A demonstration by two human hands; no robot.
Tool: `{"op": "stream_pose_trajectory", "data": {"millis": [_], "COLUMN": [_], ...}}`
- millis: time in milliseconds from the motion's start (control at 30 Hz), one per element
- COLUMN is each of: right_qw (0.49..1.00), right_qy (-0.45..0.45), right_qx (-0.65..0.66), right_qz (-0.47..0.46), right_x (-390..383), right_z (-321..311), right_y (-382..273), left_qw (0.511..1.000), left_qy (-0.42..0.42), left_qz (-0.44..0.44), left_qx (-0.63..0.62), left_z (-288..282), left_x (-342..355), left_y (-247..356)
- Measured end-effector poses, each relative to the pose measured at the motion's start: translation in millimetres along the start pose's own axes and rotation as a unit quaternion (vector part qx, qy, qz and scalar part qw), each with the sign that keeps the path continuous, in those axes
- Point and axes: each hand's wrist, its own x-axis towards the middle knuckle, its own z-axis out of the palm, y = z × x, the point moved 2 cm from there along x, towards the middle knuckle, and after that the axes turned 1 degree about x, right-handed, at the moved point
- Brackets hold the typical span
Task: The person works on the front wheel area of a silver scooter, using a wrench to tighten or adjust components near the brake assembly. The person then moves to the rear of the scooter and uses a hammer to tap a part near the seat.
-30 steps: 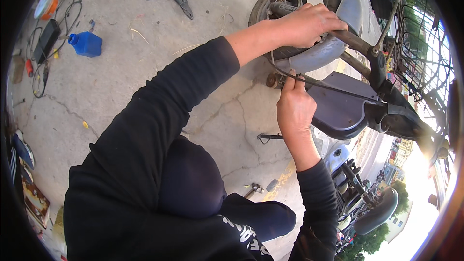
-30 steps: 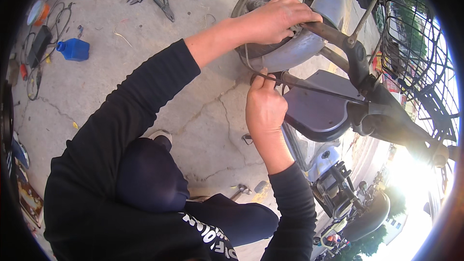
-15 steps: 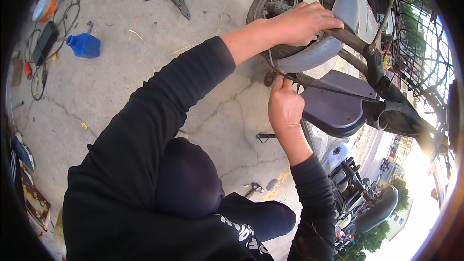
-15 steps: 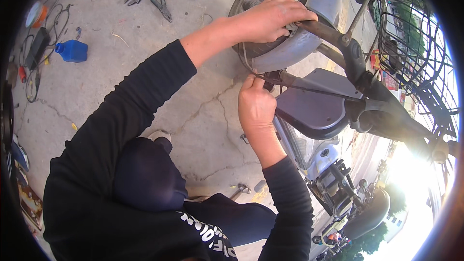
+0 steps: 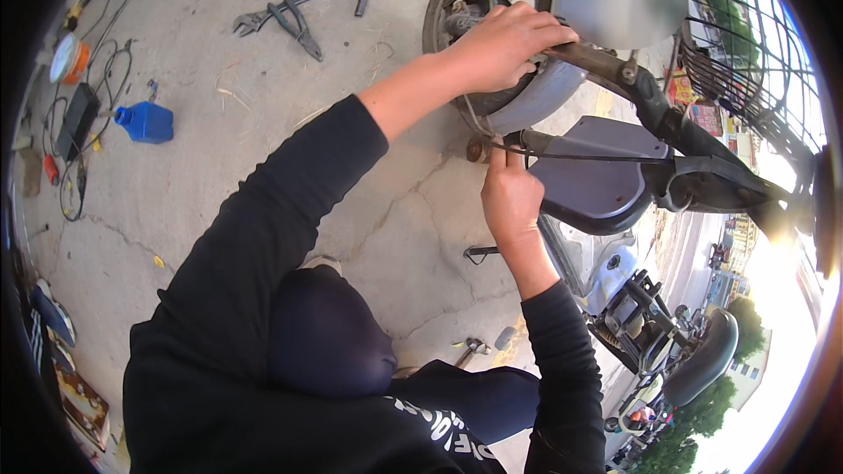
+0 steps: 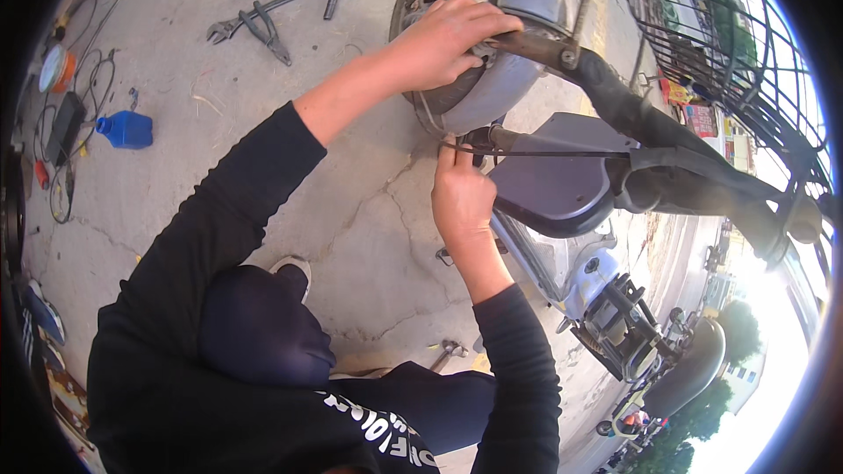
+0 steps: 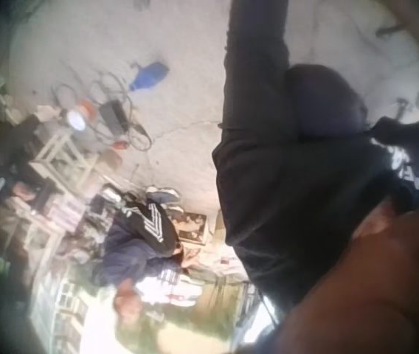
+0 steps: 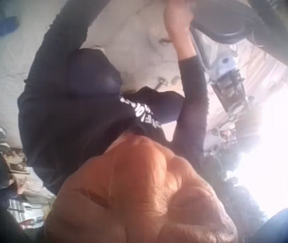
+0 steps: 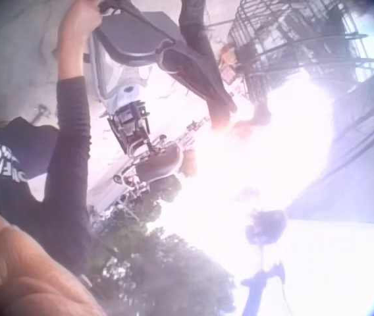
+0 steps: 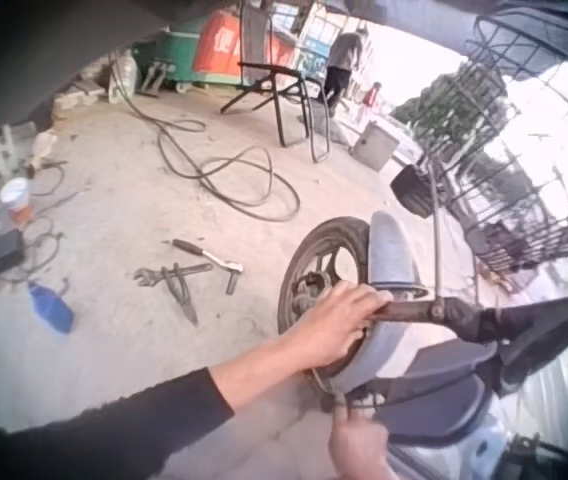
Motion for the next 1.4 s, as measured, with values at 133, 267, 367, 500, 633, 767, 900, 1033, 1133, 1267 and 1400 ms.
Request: {"op": "stream_pose_trajectory", "data": {"millis": [133, 267, 367, 500, 633, 767, 900, 1033, 1133, 1267, 1400], "right_qw": [0.974, 0.903, 0.861, 0.834, 0.801, 0.775, 0.763, 0.773, 0.785, 0.744, 0.773], "right_qy": [-0.037, 0.088, 0.168, 0.246, 0.241, 0.351, 0.373, 0.372, 0.336, 0.362, 0.364], "right_qx": [0.165, 0.341, 0.395, 0.424, 0.488, 0.480, 0.460, 0.453, 0.455, 0.469, 0.444], "right_qz": [0.148, 0.244, 0.272, 0.254, 0.250, 0.214, 0.259, 0.243, 0.253, 0.307, 0.269], "right_x": [-16, -23, -28, -34, 2, 43, 55, 50, 48, 58, 47], "right_z": [-8, -13, -2, 6, -5, -12, -5, -8, -11, 4, 0], "right_y": [6, 18, 12, 3, 4, 14, 26, 14, 11, 24, 18], "left_qw": [1.000, 1.000, 0.999, 0.999, 0.998, 0.998, 0.998, 0.998, 0.998, 0.998, 0.998], "left_qy": [0.014, 0.003, 0.013, 0.020, 0.024, 0.022, 0.020, 0.022, 0.020, 0.014, 0.022], "left_qz": [-0.007, -0.016, -0.029, -0.041, -0.048, -0.032, -0.045, -0.038, -0.031, -0.026, -0.020], "left_qx": [-0.007, 0.009, 0.022, 0.029, 0.046, 0.049, 0.042, 0.051, 0.058, 0.059, 0.060], "left_z": [0, 1, 5, 1, 4, 4, 7, 2, 2, 3, 3], "left_x": [1, 5, 9, 12, 16, 17, 19, 16, 17, 20, 17], "left_y": [5, 10, 12, 12, 17, 13, 18, 16, 16, 15, 14]}}
